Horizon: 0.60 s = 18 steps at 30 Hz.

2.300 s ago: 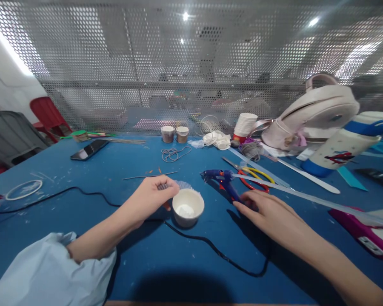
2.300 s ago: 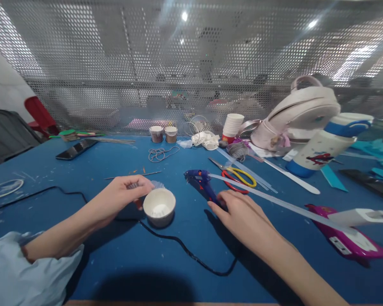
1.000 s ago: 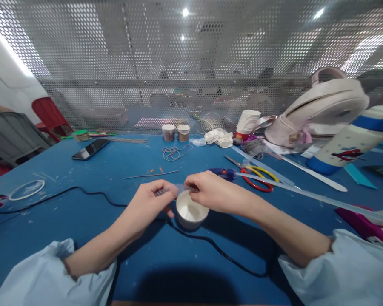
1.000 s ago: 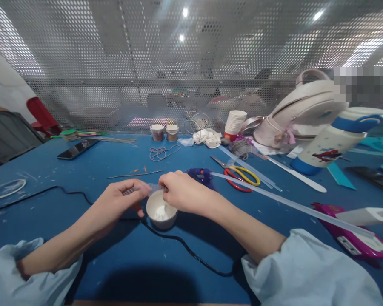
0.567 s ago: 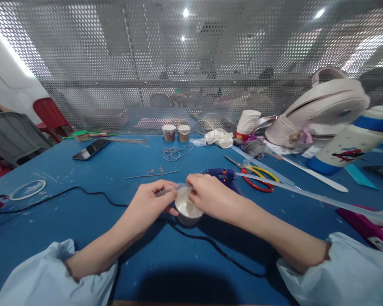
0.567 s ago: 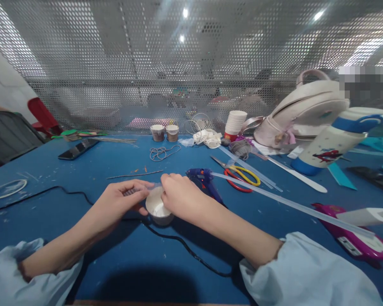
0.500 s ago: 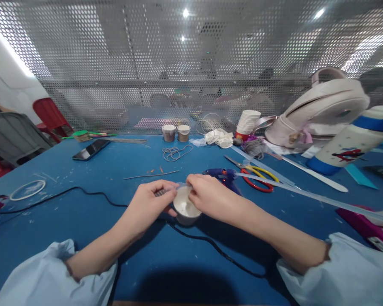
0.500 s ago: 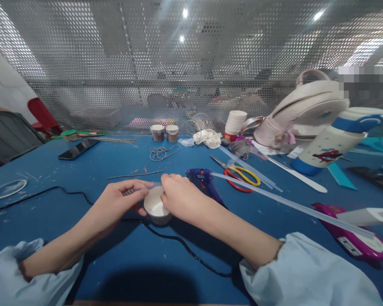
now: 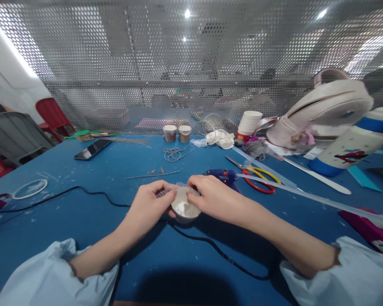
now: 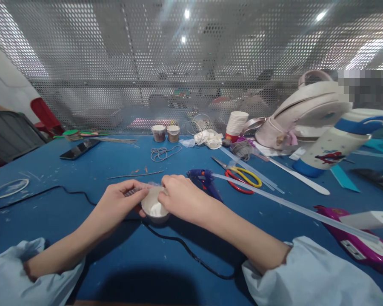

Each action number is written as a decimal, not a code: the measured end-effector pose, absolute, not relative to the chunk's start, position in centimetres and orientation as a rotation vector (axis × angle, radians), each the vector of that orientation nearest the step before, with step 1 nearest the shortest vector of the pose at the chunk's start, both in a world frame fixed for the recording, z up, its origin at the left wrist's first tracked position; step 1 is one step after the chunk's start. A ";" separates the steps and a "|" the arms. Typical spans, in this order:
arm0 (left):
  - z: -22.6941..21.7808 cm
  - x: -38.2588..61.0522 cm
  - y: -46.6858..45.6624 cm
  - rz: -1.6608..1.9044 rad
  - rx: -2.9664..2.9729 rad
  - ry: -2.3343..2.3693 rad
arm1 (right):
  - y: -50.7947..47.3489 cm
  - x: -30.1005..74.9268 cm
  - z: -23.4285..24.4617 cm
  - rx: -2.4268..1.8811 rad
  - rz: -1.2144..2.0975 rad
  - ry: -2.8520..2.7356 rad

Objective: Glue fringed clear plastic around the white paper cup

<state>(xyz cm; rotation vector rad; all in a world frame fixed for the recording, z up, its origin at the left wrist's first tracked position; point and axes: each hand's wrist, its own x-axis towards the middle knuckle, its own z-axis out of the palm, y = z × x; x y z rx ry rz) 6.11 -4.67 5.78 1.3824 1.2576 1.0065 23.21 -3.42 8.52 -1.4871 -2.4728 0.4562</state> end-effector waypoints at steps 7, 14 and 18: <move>5.6 6.1 -4.6 0.999 1.407 1.268 | -2.8 23.0 8.0 -1.451 0.277 -2.514; 5.5 6.1 -4.7 1.013 1.441 1.247 | -3.2 23.0 8.8 -1.524 0.338 -2.524; 5.3 6.2 -4.8 1.022 1.460 1.232 | -3.4 23.0 9.3 -1.544 0.348 -2.536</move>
